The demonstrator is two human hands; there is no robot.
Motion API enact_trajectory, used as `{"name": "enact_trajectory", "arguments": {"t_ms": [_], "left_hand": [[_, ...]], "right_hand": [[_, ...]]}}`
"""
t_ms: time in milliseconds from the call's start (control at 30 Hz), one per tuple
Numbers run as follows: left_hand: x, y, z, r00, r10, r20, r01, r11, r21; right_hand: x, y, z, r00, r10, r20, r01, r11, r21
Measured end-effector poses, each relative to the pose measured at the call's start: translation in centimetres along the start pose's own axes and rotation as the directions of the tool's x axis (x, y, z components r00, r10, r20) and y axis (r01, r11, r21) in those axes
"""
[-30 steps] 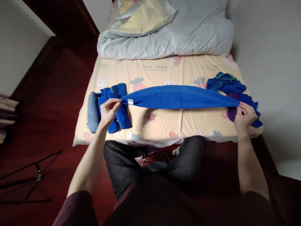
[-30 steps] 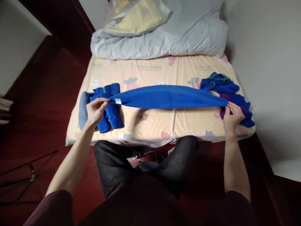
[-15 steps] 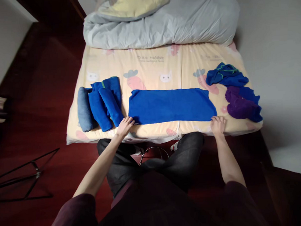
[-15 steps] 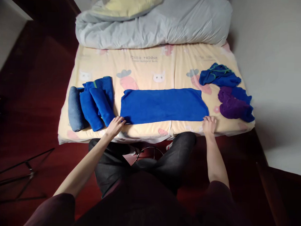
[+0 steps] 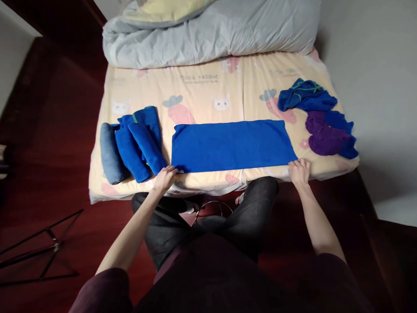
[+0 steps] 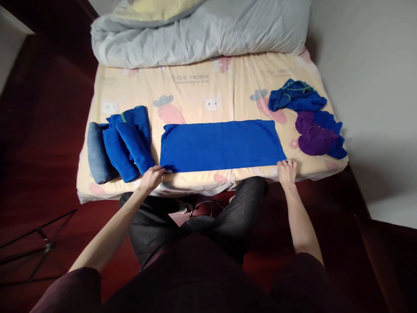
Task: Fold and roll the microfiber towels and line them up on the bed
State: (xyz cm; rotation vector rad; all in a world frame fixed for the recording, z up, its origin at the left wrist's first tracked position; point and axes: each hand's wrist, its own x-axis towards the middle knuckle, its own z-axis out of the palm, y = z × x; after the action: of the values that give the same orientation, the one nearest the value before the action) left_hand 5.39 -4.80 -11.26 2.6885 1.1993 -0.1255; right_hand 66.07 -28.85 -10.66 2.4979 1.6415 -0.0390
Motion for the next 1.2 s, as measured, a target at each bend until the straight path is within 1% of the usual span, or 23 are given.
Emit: {"name": "enact_trajectory", "arguments": {"t_ms": [100, 167, 200, 267, 300, 333, 367, 400, 433, 467, 500, 533, 567, 600, 633, 700, 767, 833, 933, 1000, 1067, 1133, 1200], "left_hand": [[-0.7, 0.7, 0.1, 1.0, -0.018, 0.022, 0.018, 1.0, 0.013], [-0.9, 1.0, -0.2, 0.996, -0.053, 0.069, 0.051, 0.998, 0.027], [-0.8, 1.2, -0.5, 0.991, -0.08, 0.11, 0.077, 0.996, 0.036], [0.1, 1.7, -1.5, 0.971, -0.147, 0.187, 0.14, 0.989, 0.051], [1.0, 2.1, -2.3, 0.967, -0.171, 0.189, 0.166, 0.985, 0.043], [2.2, 2.6, -3.1, 0.973, -0.176, 0.151, 0.176, 0.984, 0.012], [3.6, 3.4, -4.0, 0.985, -0.158, 0.072, 0.161, 0.986, -0.039], [5.3, 4.3, -4.7, 0.991, -0.129, -0.041, 0.124, 0.987, -0.106], [7.1, 5.4, -5.3, 0.981, -0.099, -0.165, 0.07, 0.982, -0.174], [8.9, 6.5, -5.5, 0.958, -0.084, -0.273, 0.019, 0.972, -0.232], [10.5, 7.8, -5.4, 0.933, -0.085, -0.351, -0.017, 0.96, -0.278], [11.8, 9.0, -4.8, 0.914, -0.098, -0.394, -0.033, 0.949, -0.312], [12.8, 10.1, -3.7, 0.905, -0.119, -0.408, -0.029, 0.94, -0.339], [13.4, 11.0, -2.3, 0.908, -0.14, -0.395, -0.012, 0.933, -0.359], [13.6, 11.7, -0.7, 0.917, -0.16, -0.365, 0.014, 0.928, -0.372], [13.2, 12.5, 2.7, 0.934, -0.199, -0.297, 0.074, 0.919, -0.386], [12.4, 12.6, 5.1, 0.939, -0.227, -0.26, 0.108, 0.909, -0.404], [11.8, 12.4, 6.2, 0.937, -0.241, -0.253, 0.11, 0.89, -0.442], [11.8, 12.2, 6.0, 0.935, -0.247, -0.255, 0.099, 0.871, -0.481], [12.0, 12.3, 5.6, 0.932, -0.249, -0.265, 0.102, 0.879, -0.466], [12.1, 12.3, 5.5, 0.928, -0.248, -0.279, 0.106, 0.892, -0.439], [12.1, 12.4, 5.6, 0.925, -0.245, -0.289, 0.107, 0.901, -0.42], [12.0, 12.4, 5.6, 0.925, -0.244, -0.293, 0.108, 0.904, -0.413]], "right_hand": [[-0.8, -0.3, 0.1, 1.0, 0.011, 0.029, -0.011, 1.0, -0.017], [-0.7, -0.7, -0.3, 0.994, 0.069, 0.082, -0.067, 0.997, -0.025], [-0.3, -1.1, -0.8, 0.984, 0.117, 0.134, -0.114, 0.993, -0.032], [0.8, -2.7, -2.2, 0.941, 0.22, 0.256, -0.216, 0.975, -0.046], [1.6, -4.0, -3.1, 0.926, 0.243, 0.289, -0.244, 0.969, -0.034], [2.5, -5.8, -4.2, 0.931, 0.229, 0.286, -0.24, 0.971, 0.005], [3.5, -8.0, -5.3, 0.961, 0.172, 0.217, -0.194, 0.978, 0.083], [4.4, -10.7, -6.3, 0.993, 0.083, 0.083, -0.098, 0.976, 0.194], [5.4, -13.8, -7.2, 0.998, 0.006, -0.06, 0.012, 0.954, 0.299], [6.2, -17.1, -7.8, 0.984, -0.049, -0.173, 0.113, 0.917, 0.383], [7.0, -20.5, -8.1, 0.967, -0.096, -0.237, 0.196, 0.874, 0.445], [7.5, -23.9, -8.1, 0.956, -0.14, -0.258, 0.255, 0.832, 0.494], [7.9, -26.9, -7.7, 0.95, -0.183, -0.252, 0.295, 0.792, 0.535], [8.0, -29.6, -7.0, 0.947, -0.229, -0.227, 0.32, 0.754, 0.574], [8.0, -31.7, -6.0, 0.942, -0.275, -0.19, 0.333, 0.718, 0.611], [7.7, -34.5, -3.8, 0.933, -0.335, -0.129, 0.331, 0.661, 0.673], [7.2, -35.5, -1.8, 0.934, -0.34, -0.107, 0.311, 0.63, 0.711], [6.9, -35.5, -0.8, 0.94, -0.327, -0.098, 0.293, 0.624, 0.725], [7.1, -35.3, -0.5, 0.938, -0.336, -0.088, 0.283, 0.594, 0.753], [7.3, -35.3, -0.6, 0.936, -0.331, -0.121, 0.294, 0.543, 0.787], [7.3, -35.2, -0.6, 0.933, -0.327, -0.152, 0.313, 0.524, 0.792], [7.3, -34.6, -0.5, 0.924, -0.353, -0.147, 0.334, 0.56, 0.758], [7.3, -33.3, -0.4, 0.916, -0.384, -0.116, 0.348, 0.616, 0.706]]}}
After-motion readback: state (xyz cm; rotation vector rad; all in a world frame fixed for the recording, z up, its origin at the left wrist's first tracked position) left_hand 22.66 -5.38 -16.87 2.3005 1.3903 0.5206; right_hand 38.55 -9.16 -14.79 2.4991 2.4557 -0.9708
